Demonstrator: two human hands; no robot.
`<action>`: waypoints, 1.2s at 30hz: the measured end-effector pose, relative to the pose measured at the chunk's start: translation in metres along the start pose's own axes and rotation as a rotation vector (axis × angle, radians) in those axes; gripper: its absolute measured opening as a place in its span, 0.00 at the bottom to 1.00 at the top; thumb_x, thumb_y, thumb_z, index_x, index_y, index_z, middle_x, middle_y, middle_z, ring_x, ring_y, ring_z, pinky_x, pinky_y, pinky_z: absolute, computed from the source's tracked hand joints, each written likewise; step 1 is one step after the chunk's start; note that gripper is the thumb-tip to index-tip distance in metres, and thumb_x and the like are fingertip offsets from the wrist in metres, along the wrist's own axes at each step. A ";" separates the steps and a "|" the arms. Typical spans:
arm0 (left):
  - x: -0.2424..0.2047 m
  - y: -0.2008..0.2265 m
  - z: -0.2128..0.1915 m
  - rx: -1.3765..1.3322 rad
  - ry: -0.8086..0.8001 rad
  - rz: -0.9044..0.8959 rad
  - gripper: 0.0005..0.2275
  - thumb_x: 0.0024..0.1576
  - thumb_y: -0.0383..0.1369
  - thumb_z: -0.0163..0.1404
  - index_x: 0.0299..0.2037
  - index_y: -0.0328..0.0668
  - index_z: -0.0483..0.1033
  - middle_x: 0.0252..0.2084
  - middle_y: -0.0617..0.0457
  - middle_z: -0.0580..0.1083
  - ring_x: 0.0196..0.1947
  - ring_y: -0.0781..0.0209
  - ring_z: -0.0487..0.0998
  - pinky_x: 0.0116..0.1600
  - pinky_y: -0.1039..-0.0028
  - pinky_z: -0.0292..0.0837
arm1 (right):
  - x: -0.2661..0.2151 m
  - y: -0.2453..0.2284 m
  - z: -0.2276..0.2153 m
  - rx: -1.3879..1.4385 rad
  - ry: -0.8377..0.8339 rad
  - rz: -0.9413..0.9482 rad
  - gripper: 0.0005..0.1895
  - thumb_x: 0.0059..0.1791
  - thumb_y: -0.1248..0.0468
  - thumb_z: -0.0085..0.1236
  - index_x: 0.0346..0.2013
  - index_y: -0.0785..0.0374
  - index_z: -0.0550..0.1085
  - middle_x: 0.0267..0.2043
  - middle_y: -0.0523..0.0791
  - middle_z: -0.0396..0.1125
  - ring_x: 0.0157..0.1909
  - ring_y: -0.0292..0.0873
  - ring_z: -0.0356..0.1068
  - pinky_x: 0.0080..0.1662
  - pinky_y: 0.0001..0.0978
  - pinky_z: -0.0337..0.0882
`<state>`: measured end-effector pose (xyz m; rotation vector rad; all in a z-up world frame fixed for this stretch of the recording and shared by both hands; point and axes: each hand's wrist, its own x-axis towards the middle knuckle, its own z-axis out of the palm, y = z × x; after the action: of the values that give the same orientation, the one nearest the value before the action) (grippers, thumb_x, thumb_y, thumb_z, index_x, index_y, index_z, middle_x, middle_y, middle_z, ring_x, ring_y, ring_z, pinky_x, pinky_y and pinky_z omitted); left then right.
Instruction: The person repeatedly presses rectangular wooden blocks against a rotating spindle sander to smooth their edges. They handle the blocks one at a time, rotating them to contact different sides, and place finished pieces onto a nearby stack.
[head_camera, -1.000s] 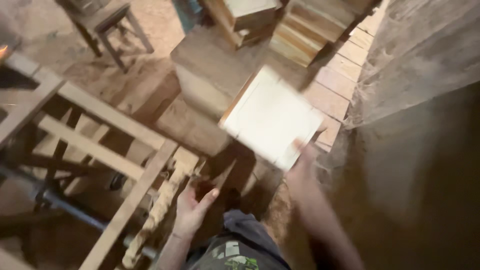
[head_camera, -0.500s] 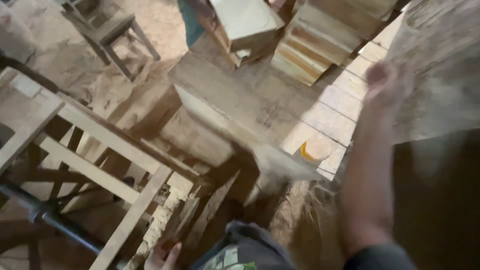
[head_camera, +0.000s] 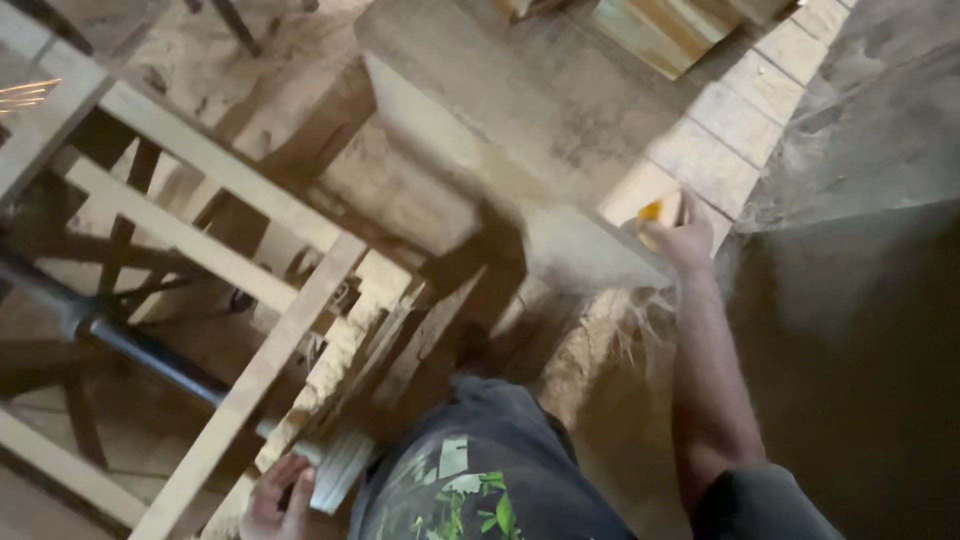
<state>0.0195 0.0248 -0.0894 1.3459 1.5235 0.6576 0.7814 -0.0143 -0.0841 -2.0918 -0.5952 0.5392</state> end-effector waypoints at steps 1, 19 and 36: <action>-0.007 0.006 -0.012 0.081 -0.034 -0.065 0.19 0.56 0.32 0.60 0.54 0.25 0.76 0.47 0.41 0.81 0.47 0.57 0.83 0.55 0.67 0.76 | -0.015 -0.010 0.011 0.344 -0.060 0.006 0.47 0.39 0.50 0.72 0.68 0.62 0.64 0.60 0.56 0.69 0.59 0.57 0.70 0.58 0.55 0.71; -0.107 -0.102 -0.203 -0.216 0.058 -0.123 0.19 0.55 0.28 0.60 0.54 0.27 0.73 0.49 0.44 0.79 0.50 0.59 0.80 0.57 0.71 0.73 | -0.412 -0.171 0.178 1.806 -0.823 0.446 0.37 0.46 0.31 0.51 0.58 0.53 0.70 0.61 0.51 0.69 0.63 0.59 0.67 0.61 0.55 0.71; -0.231 -0.189 -0.213 -0.028 0.184 -0.396 0.17 0.51 0.33 0.63 0.49 0.33 0.78 0.41 0.46 0.81 0.40 0.60 0.81 0.48 0.72 0.77 | -0.425 -0.034 0.378 0.547 -0.195 0.253 0.23 0.44 0.64 0.70 0.51 0.71 0.78 0.46 0.50 0.75 0.44 0.46 0.76 0.46 0.38 0.78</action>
<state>-0.2704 -0.1989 -0.1000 0.9416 1.8559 0.5576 0.2216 -0.0109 -0.1888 -1.6071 -0.2472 0.9421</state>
